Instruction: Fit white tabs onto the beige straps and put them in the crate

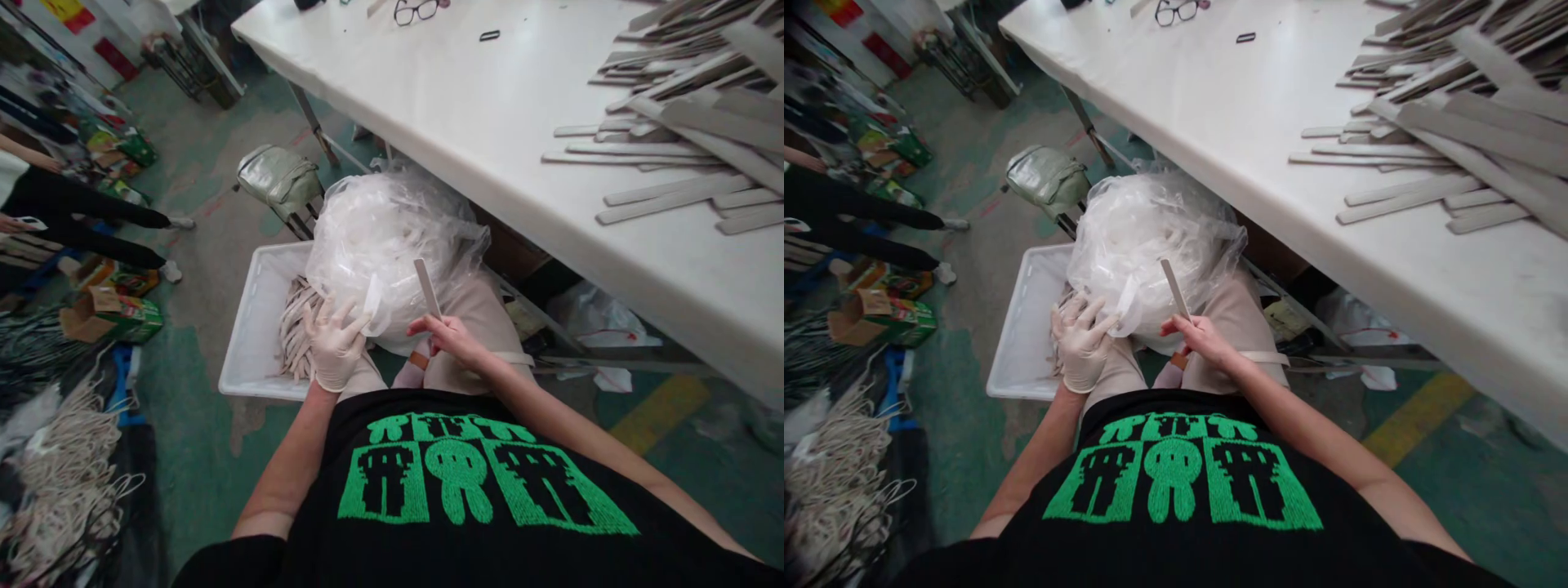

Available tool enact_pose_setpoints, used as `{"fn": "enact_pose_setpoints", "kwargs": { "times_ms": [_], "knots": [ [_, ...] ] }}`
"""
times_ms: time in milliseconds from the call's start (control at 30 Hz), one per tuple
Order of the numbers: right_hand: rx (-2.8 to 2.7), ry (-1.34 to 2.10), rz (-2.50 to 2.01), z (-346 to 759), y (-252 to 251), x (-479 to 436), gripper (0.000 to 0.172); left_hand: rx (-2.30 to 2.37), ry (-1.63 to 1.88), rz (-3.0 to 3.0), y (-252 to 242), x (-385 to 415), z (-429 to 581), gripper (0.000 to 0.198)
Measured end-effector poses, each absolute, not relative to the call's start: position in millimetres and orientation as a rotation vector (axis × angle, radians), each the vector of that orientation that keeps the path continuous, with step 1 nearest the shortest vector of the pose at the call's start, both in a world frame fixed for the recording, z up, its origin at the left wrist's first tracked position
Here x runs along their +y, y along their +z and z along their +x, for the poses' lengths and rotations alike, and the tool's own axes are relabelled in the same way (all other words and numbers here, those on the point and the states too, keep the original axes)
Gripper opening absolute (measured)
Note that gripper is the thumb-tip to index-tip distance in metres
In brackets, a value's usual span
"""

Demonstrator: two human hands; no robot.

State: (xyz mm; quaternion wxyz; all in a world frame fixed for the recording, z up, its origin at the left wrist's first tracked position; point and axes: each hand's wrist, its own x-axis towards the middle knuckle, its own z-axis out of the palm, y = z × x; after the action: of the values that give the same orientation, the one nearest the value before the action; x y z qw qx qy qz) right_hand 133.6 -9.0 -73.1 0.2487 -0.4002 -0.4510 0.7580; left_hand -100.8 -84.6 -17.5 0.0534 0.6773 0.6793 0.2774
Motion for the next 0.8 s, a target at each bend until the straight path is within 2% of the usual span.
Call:
{"fn": "enact_pose_setpoints", "kwargs": {
  "times_ms": [133,267,367,433,567,633,733,800],
  "knots": [
    [-1.071,2.210,-1.037,97.5,-68.2,-8.8,0.064,2.058,0.832,2.170,-23.9,-105.2,-99.7,0.030],
    [-1.137,1.730,-1.258,95.1,-60.4,6.4,0.052,2.031,0.808,2.403,-29.1,-115.6,-109.6,0.030],
    [-1.203,1.466,-1.234,104.9,-45.4,16.3,0.046,1.979,0.839,2.534,-31.9,-116.6,-119.6,0.032],
    [-1.322,1.533,-1.203,105.9,-35.6,15.1,0.046,1.919,0.866,2.565,-33.6,-114.5,-123.0,0.034],
    [-1.550,2.077,-1.213,89.0,-31.9,-2.0,0.053,1.803,0.888,2.529,-35.8,-107.7,-119.2,0.038],
    [-1.480,2.223,-1.187,78.8,-35.8,-9.6,0.052,1.765,0.901,2.469,-35.9,-105.5,-114.5,0.036],
    [-1.339,2.164,-1.102,70.4,-38.6,-11.4,0.044,1.737,1.002,2.210,-35.1,-105.0,-106.4,0.028],
    [-1.348,2.072,-1.074,68.9,-36.5,-6.7,0.035,1.698,1.236,1.793,-34.1,-104.5,-98.9,0.030]
  ]
}}
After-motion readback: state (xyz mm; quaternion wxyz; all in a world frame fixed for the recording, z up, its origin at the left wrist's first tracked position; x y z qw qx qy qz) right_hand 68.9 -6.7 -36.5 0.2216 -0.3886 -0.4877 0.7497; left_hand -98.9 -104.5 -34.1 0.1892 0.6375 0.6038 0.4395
